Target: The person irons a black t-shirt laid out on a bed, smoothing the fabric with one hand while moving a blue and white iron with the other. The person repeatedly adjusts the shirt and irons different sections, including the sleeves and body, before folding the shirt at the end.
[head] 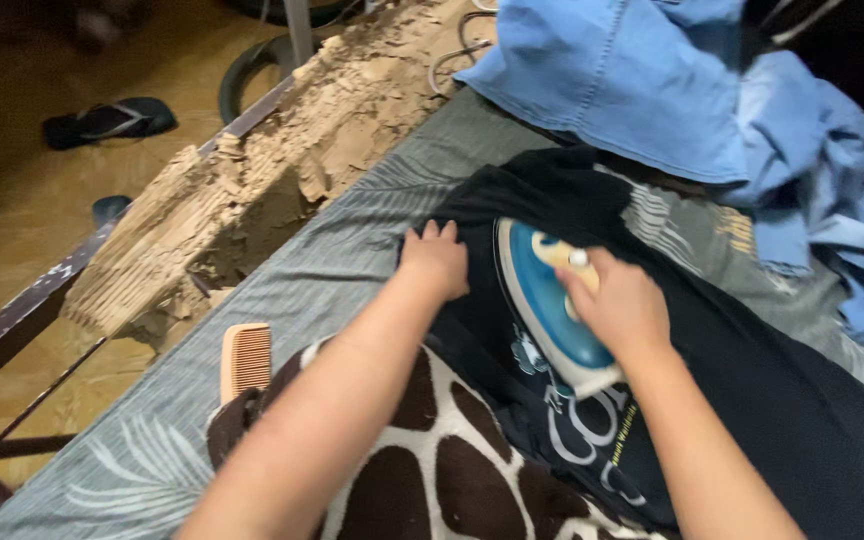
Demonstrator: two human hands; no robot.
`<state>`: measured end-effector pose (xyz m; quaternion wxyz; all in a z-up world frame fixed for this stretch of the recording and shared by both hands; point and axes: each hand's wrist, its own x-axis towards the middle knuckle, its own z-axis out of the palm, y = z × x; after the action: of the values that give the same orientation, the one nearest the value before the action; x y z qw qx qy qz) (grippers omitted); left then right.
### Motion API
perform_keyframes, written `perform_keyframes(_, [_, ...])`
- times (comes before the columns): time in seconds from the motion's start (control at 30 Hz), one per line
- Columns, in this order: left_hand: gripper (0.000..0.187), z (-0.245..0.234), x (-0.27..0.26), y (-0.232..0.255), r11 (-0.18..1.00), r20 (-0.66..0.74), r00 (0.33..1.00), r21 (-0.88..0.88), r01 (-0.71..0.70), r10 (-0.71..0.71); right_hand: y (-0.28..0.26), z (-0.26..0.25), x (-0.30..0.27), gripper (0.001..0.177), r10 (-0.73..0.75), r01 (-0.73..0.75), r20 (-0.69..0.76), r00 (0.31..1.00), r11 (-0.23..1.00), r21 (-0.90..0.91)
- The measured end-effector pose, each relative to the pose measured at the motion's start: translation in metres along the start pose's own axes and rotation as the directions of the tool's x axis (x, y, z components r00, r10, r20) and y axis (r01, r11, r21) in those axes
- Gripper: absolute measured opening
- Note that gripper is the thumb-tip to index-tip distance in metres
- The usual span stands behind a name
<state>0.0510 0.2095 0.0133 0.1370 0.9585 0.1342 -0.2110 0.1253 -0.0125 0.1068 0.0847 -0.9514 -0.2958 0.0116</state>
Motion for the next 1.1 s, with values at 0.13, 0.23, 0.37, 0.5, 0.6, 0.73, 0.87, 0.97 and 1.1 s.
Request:
perform_keyframes(0.13, [0.054,0.0,0.011,0.008,0.995,-0.102,0.99,-0.021,0.097,-0.098,-0.02,0.015,0.057,0.049,-0.026,0.026,-0.028,0.999,1.0,-0.004])
perform_keyframes(0.23, [0.052,0.002,0.019,0.002,0.991,-0.096,0.987,-0.034,0.129,-0.132,-0.027,0.026,0.095,0.052,-0.001,0.002,-0.02,1.0,0.999,0.035])
perform_keyframes(0.37, [0.054,-0.003,0.017,-0.003,0.983,-0.083,0.984,-0.102,0.151,-0.159,-0.027,0.029,0.101,0.059,-0.093,0.093,-0.052,0.994,0.996,-0.003])
perform_keyframes(0.5, [0.058,-0.003,0.02,-0.002,0.984,-0.111,0.978,-0.058,0.168,-0.174,-0.016,0.028,0.07,0.058,-0.045,0.047,0.038,0.998,0.998,-0.048])
perform_keyframes(0.6, [0.06,0.001,0.021,0.0,0.988,-0.132,0.98,-0.035,0.148,-0.151,-0.01,0.023,0.034,0.057,0.0,0.004,0.089,0.996,0.999,-0.042])
perform_keyframes(0.73, [0.075,-0.004,0.016,-0.007,0.991,-0.124,0.987,-0.105,0.087,-0.1,-0.01,0.015,-0.024,0.059,0.015,-0.007,0.091,0.996,0.996,-0.087])
perform_keyframes(0.87, [0.09,-0.013,0.004,-0.041,0.988,-0.071,0.994,-0.125,-0.087,0.078,-0.017,0.009,-0.065,0.055,0.073,-0.059,0.111,0.991,0.99,-0.129])
perform_keyframes(0.97, [0.081,0.009,-0.023,-0.097,0.919,-0.428,0.835,-0.023,-0.393,0.346,-0.024,0.006,-0.069,0.051,0.046,-0.033,0.117,0.992,0.993,-0.111])
perform_keyframes(1.1, [0.076,0.047,-0.06,-0.123,0.887,-0.627,0.682,0.031,-0.462,0.377,-0.041,0.005,-0.042,0.05,-0.048,0.05,0.031,0.998,0.996,-0.08])
